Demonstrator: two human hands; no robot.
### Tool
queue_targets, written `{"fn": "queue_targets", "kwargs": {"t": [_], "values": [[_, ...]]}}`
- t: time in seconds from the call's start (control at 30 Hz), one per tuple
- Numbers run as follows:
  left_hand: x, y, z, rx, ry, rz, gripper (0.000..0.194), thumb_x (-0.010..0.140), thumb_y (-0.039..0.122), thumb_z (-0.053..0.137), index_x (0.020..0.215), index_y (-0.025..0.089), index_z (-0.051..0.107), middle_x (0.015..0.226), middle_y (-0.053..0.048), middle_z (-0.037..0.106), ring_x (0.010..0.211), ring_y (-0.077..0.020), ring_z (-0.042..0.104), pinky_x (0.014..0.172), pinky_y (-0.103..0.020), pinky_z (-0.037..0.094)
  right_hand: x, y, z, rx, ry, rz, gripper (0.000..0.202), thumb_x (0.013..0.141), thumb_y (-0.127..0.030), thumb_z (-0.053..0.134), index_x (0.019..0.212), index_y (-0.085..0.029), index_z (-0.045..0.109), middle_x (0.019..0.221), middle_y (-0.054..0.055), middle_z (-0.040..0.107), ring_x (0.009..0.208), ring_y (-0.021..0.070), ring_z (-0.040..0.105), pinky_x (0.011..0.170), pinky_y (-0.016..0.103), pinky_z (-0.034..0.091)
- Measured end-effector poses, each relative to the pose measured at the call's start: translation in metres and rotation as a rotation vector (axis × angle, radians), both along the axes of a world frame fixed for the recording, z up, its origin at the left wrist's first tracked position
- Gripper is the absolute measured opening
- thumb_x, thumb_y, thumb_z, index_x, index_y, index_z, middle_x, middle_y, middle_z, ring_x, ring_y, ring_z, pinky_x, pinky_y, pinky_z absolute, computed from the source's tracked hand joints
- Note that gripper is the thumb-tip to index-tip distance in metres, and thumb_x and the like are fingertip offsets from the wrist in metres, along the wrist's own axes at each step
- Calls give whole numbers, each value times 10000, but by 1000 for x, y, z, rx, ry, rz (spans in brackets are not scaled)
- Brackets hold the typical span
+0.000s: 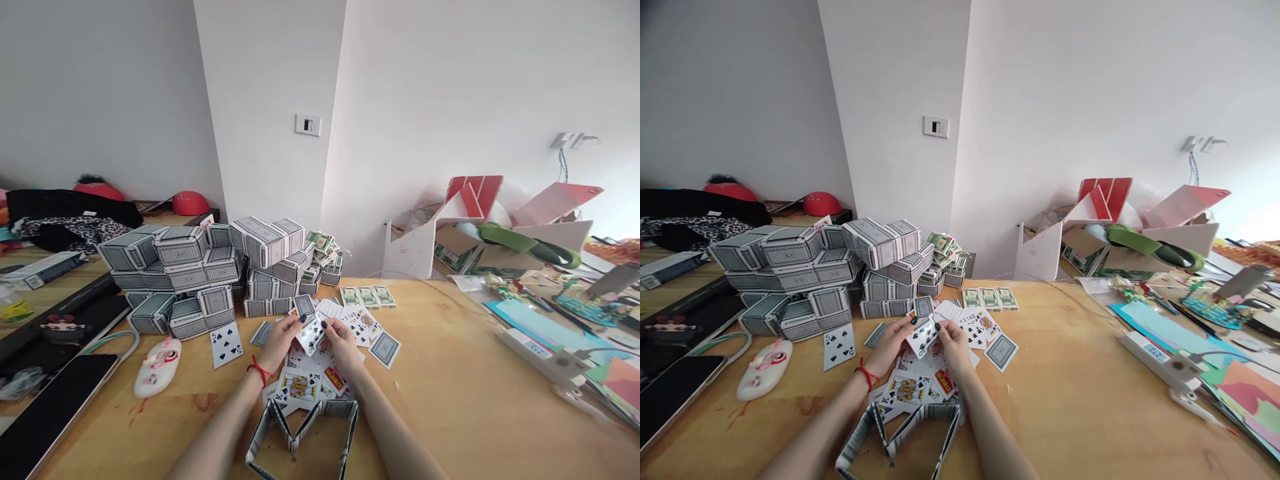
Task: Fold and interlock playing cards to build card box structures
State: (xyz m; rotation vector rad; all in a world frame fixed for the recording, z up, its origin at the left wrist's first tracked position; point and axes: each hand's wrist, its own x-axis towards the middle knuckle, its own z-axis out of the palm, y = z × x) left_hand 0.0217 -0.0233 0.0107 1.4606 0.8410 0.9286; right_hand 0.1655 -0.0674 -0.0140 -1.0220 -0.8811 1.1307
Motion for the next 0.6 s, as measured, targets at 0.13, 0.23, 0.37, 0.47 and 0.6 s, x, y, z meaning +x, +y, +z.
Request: {"fn": "queue_targets", "kwargs": {"t": [0.13,0.23,0.37,0.47,0.6], "values": [[0,-3,2,2,9,25,276,653,427,630,708,165,563,591,23,543,505,-126,494,486,-228,390,1,1,0,11,-3,-68,284,717,-467,622,751,-189,573,665,-16,568,535,111,537,539,255,480],[0,-2,1,15,21,70,249,663,385,628,753,153,610,635,-6,600,570,-148,526,538,-238,412,2,1,2,8,-23,-45,296,684,-464,653,776,-191,585,681,-1,597,571,142,574,580,294,505],[-2,3,-1,12,16,52,228,663,360,628,748,149,633,694,-34,643,673,-180,566,605,-254,438,5,0,5,-12,-97,67,358,651,-484,666,854,-200,590,693,12,629,601,172,598,564,306,507],[-4,3,-1,0,20,18,216,639,359,649,695,151,631,656,-28,634,643,-178,561,573,-250,435,10,-1,6,-32,-141,123,327,623,-475,688,729,-188,572,623,2,614,548,157,585,513,272,478],[-2,0,-1,-32,18,-23,244,633,387,649,621,151,587,577,-2,574,564,-154,531,512,-241,429,11,-4,7,-63,-201,160,343,690,-494,623,613,-179,511,447,-32,530,352,92,439,372,210,331]]}}
